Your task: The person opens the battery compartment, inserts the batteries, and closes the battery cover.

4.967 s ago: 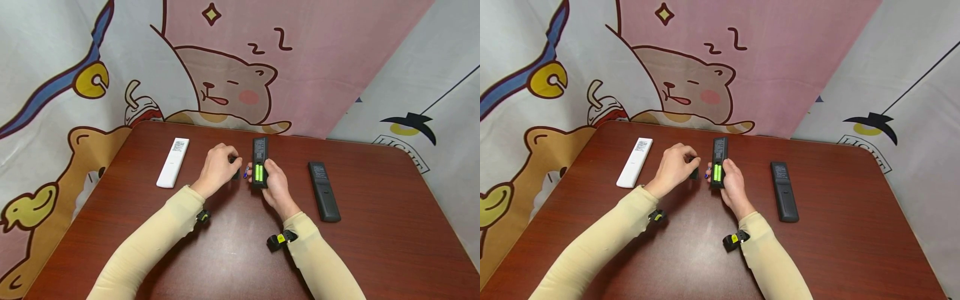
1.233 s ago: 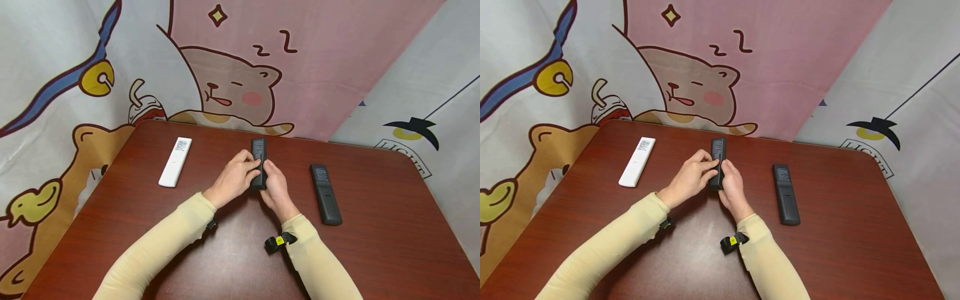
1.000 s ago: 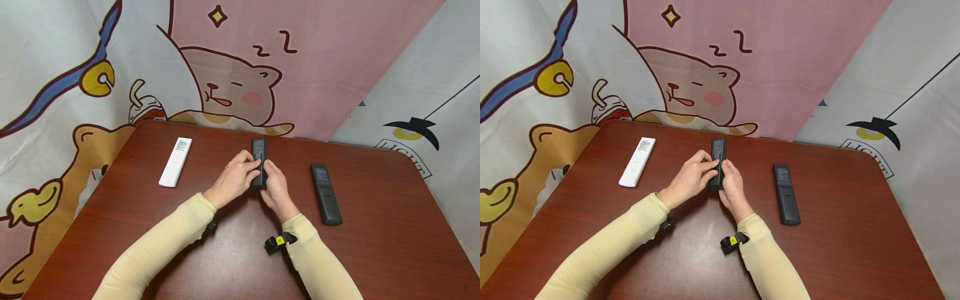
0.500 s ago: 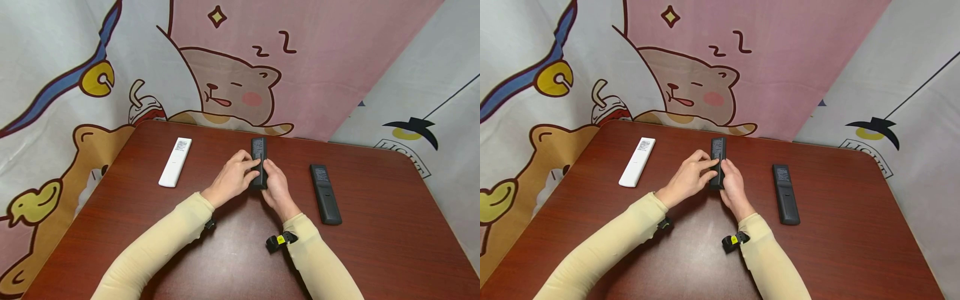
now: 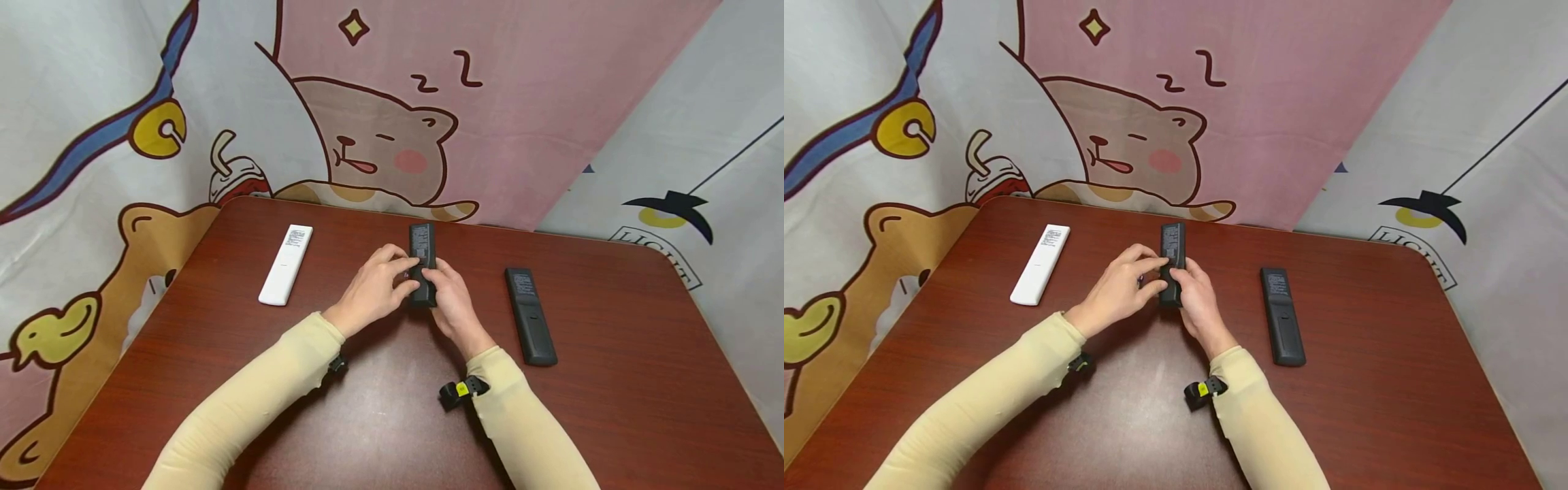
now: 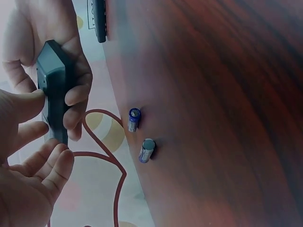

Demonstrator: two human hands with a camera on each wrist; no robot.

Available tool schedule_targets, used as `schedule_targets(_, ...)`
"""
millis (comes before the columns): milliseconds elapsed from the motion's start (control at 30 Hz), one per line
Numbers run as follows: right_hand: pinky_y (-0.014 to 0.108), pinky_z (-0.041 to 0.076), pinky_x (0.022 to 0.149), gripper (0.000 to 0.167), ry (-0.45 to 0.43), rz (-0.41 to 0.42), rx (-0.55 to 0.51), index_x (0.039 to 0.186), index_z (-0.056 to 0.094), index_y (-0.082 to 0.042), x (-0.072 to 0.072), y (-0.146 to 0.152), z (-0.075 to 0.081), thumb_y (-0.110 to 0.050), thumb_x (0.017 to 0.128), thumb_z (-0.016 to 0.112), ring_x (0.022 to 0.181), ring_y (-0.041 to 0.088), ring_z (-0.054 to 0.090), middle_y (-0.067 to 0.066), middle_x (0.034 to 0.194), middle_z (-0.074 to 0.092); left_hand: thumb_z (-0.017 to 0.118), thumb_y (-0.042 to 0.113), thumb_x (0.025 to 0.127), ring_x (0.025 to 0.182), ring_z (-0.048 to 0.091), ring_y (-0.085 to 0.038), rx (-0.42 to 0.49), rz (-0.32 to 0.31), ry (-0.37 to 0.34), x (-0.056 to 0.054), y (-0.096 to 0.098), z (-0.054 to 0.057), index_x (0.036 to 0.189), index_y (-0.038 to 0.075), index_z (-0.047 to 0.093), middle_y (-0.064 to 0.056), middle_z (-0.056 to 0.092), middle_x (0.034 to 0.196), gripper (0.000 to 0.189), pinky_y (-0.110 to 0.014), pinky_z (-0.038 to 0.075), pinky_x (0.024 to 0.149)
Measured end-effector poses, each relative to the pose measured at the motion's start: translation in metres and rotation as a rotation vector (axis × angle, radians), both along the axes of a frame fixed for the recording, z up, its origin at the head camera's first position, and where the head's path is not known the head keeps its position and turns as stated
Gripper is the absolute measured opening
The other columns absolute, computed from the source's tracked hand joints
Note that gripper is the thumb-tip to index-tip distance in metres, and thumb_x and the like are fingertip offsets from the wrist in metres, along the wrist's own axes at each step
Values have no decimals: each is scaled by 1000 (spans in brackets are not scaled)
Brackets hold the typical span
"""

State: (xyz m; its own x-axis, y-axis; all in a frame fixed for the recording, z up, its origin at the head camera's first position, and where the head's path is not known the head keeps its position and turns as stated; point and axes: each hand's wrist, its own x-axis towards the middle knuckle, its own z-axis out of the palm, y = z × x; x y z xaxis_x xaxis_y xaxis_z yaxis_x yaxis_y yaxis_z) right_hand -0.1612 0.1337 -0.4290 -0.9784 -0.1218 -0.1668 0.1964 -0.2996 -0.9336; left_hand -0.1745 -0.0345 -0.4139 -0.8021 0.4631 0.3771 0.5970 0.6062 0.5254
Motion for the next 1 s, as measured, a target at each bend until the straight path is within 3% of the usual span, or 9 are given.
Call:
schedule_targets(133, 32, 58, 80, 40, 11, -12, 21, 144, 42, 4, -1, 2, 0, -8, 106, 41, 86, 15, 68, 29, 132, 54, 79, 20, 94, 109, 58, -23, -1, 14, -1, -1, -4, 0, 131, 3, 69, -8, 62, 119, 42, -38, 53, 89)
schedule_targets(300, 38, 59, 84, 32, 22, -23, 21, 137, 40, 6, -2, 5, -1, -5, 106, 40, 87, 17, 70, 37, 136, 53, 77, 23, 95, 107, 57, -22, -16, 37, -21, -2, -10, -2, 134, 5, 68, -8, 61, 123, 44, -37, 53, 84)
schedule_targets(433, 41, 59, 89, 31, 19, -7, 46, 137, 39, 5, -2, 8, -1, -6, 107, 39, 98, 21, 71, 36, 140, 53, 76, 25, 96, 109, 57, -22, -26, 53, -41, -3, -15, -2, 136, 5, 67, -8, 59, 126, 45, -37, 53, 83)
schedule_targets(600, 40, 58, 92, 36, 5, 16, 91, 142, 38, 3, -2, 13, 1, -9, 109, 39, 115, 33, 66, 34, 143, 51, 76, 24, 96, 115, 57, -24, -38, 74, -31, -4, -23, -4, 136, 5, 67, -9, 59, 125, 45, -41, 53, 91)
schedule_targets(1000, 33, 58, 85, 37, -6, -5, 185, 144, 42, 2, -4, 24, 4, -10, 108, 42, 105, 32, 66, 26, 130, 54, 76, 22, 95, 119, 57, -30, -42, 106, 5, -9, -42, -4, 133, 4, 68, -13, 60, 126, 43, -45, 51, 98)
